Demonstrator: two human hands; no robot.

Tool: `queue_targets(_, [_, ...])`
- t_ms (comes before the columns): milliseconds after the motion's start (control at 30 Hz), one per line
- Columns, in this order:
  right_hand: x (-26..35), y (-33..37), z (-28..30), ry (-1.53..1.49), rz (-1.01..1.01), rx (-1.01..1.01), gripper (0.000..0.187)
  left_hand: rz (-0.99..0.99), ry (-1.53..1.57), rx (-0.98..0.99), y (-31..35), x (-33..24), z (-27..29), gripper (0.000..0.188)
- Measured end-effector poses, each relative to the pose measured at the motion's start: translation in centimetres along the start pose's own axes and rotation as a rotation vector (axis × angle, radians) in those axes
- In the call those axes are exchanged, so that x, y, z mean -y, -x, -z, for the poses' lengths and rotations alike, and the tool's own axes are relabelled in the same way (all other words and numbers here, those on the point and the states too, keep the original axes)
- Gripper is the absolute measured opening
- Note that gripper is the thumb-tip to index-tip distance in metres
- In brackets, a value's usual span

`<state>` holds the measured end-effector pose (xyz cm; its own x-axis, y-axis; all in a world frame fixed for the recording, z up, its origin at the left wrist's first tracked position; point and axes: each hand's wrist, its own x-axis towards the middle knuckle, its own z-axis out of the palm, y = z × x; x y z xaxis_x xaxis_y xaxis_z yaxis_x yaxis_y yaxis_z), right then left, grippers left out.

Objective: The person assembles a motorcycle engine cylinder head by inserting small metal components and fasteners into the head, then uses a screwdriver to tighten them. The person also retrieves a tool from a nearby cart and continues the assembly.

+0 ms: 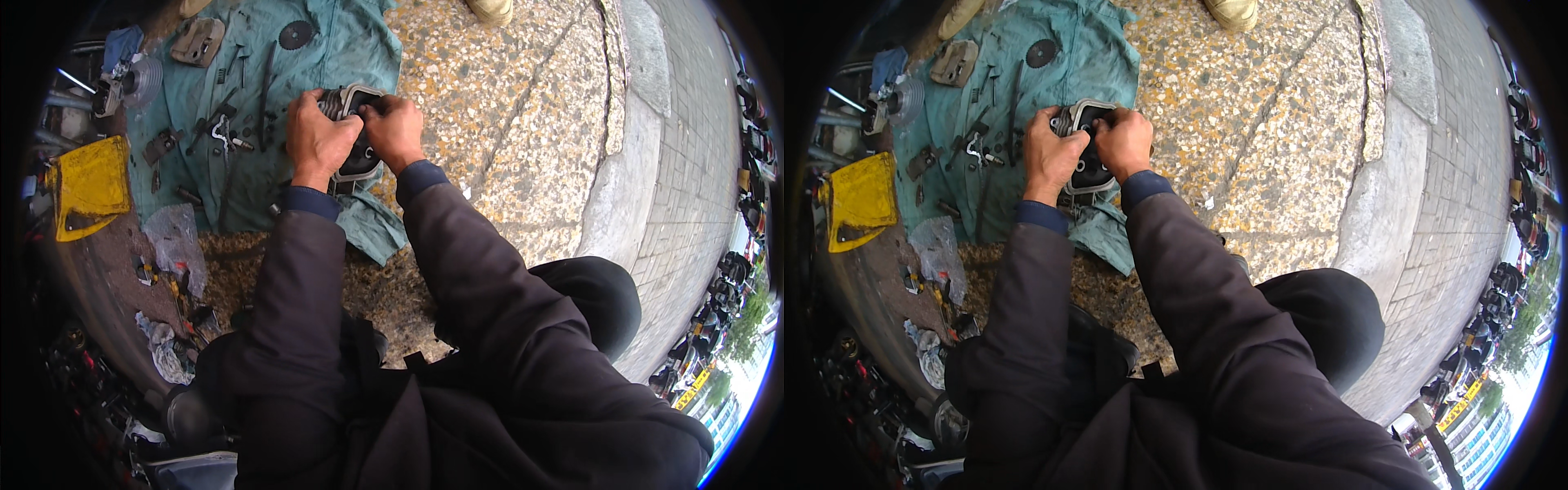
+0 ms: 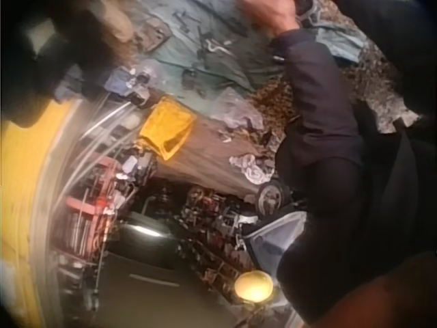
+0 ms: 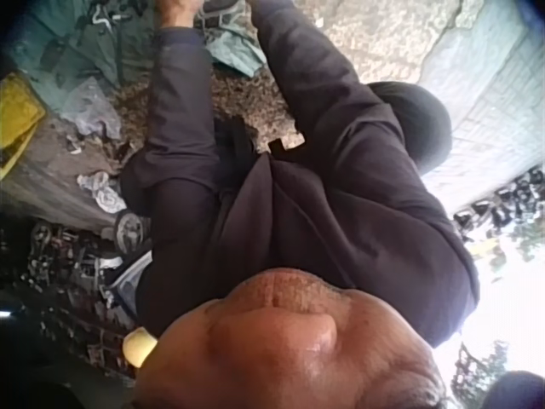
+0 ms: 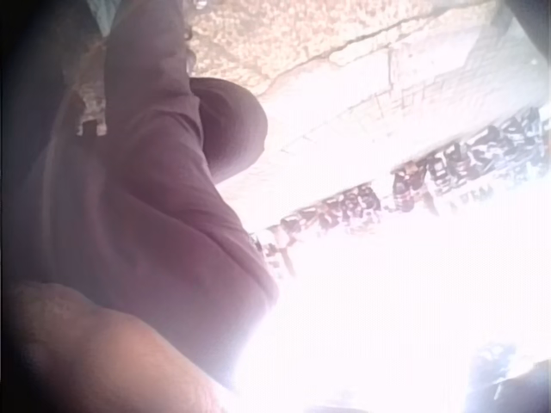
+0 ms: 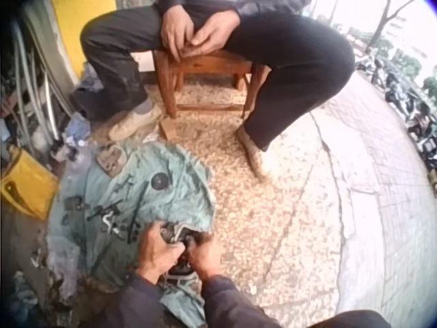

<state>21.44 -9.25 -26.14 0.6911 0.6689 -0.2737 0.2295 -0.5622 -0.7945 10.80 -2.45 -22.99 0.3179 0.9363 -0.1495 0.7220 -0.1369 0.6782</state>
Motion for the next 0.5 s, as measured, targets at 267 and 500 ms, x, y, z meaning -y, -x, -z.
queue_targets(267, [1.5, 0.4, 2.3, -0.682, -0.366, 0.113, 0.024, 0.102, 0.033, 0.11, -0.5, 0.6, 1.2, 0.069])
queue_targets(500, [3.0, -0.3, 6.7, -1.277, -0.464, 0.154, 0.014, 0.315, 0.401, 0.084, -0.7, 0.4, 1.6, 0.073])
